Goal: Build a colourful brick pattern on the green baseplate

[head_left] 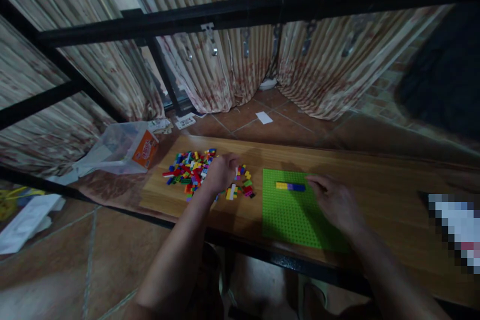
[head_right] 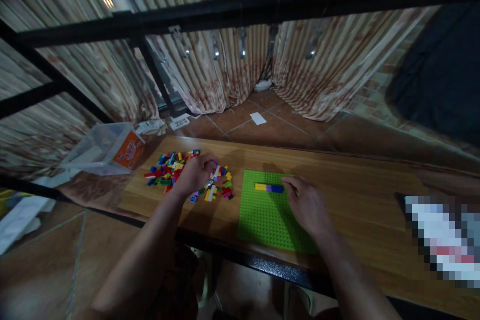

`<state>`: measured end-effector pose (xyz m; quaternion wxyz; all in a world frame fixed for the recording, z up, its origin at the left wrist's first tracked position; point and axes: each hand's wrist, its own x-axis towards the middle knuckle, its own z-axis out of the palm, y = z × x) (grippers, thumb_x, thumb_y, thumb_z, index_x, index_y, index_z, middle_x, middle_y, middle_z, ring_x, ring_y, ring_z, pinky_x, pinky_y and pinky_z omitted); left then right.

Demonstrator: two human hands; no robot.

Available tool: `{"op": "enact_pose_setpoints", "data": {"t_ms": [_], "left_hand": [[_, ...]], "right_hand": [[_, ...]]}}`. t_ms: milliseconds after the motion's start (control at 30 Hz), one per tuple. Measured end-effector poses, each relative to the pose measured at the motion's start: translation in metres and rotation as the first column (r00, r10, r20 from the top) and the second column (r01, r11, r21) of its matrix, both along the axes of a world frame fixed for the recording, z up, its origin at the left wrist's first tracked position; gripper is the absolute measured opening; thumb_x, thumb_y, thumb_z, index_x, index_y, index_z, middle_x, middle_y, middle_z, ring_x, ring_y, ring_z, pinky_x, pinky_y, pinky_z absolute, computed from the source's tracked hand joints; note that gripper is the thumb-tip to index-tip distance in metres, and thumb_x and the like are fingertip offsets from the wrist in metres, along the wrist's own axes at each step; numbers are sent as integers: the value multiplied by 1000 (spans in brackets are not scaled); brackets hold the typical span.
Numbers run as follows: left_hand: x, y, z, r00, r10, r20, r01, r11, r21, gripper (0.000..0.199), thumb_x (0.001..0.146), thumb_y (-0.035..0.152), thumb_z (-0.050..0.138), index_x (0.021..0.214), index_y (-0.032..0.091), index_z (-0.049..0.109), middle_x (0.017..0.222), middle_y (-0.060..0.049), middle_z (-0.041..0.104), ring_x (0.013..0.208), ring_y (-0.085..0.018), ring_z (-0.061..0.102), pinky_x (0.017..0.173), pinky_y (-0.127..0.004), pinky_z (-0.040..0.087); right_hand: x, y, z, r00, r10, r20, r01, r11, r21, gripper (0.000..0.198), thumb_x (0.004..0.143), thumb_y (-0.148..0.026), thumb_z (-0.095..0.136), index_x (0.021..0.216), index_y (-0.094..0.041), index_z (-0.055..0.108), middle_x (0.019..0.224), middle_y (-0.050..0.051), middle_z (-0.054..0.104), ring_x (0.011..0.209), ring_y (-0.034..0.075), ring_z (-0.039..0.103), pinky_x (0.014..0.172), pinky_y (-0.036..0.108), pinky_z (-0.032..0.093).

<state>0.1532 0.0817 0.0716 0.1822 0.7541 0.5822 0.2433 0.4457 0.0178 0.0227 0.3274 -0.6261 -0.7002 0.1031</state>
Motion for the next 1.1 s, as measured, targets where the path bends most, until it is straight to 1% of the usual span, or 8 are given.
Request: {"op": "enact_pose_setpoints", "data": {"t_ms": [200, 333, 533, 667, 767, 867, 967, 1100], "left_hand": [[-27, 5, 11, 977, 165, 137, -179, 979, 96, 22, 83, 16, 50, 91, 13, 70, 78, -6, 70, 71, -16, 62, 66, -23, 44], [-37, 6, 18, 932, 272, 239, -312, 938, 148, 24, 87, 25, 48, 77, 12, 65, 67, -2, 63, 61, -12, 54, 58, -22, 36], [-37, 4, 16, 933, 278, 227, -313, 940, 138, 30, 87, 31, 50, 63, 14, 56, 54, 3, 49, 52, -10, 42, 53, -23, 27], [-51, 8, 17, 887, 288, 361, -359, 922, 147, 35, 88, 34, 50, 59, 15, 53, 52, 3, 48, 51, -9, 42, 51, -22, 27], [-72, 12, 24, 760, 303, 575, -452, 882, 132, 40, 89, 40, 49, 57, 15, 52, 50, 2, 50, 47, -8, 44, 49, -21, 30], [-92, 13, 31, 549, 289, 784, -551, 831, 80, 43, 88, 44, 51, 55, 17, 49, 49, 2, 49, 43, -7, 43, 46, -20, 33], [-103, 9, 36, 381, 258, 888, -569, 822, 5, 44, 87, 45, 54, 54, 17, 48, 48, 3, 48, 41, -6, 42, 44, -19, 34], [-110, 5, 38, 312, 235, 921, -528, 848, -38, 40, 86, 39, 58, 54, 17, 49, 50, 3, 50, 43, -6, 44, 45, -19, 36]], "right_hand": [[-21, -5, -7, 989, 140, 41, -140, 990, -5, 26, 92, -32, 44, 97, -23, 68, 99, 5, 71, 86, 21, 68, 79, 35, 53], [-37, -9, -12, 976, 211, 57, -210, 977, -23, 26, 93, -31, 44, 98, -25, 68, 100, 4, 71, 88, 21, 68, 79, 35, 53], [-75, -16, -17, 945, 311, 96, -309, 950, -43, 24, 93, -33, 47, 101, -23, 67, 100, 5, 70, 93, 22, 65, 84, 37, 51], [-96, -22, -21, 931, 354, 87, -348, 934, -76, 21, 93, -31, 47, 100, -23, 66, 99, 5, 69, 92, 21, 63, 83, 36, 50], [-100, -25, -27, 917, 385, 101, -380, 923, -66, 21, 93, -31, 46, 94, -23, 66, 98, 5, 68, 92, 21, 62, 84, 36, 49], [-101, -27, -34, 910, 390, 139, -392, 920, -14, 22, 93, -33, 47, 94, -22, 66, 99, 5, 68, 94, 21, 61, 87, 38, 47], [-104, -25, -39, 912, 376, 165, -384, 923, 17, 24, 93, -35, 48, 99, -21, 67, 103, 7, 67, 96, 22, 60, 89, 40, 47], [-113, -20, -37, 910, 375, 179, -382, 924, 3, 26, 93, -35, 47, 103, -21, 67, 108, 7, 66, 101, 23, 59, 91, 40, 46]]}}
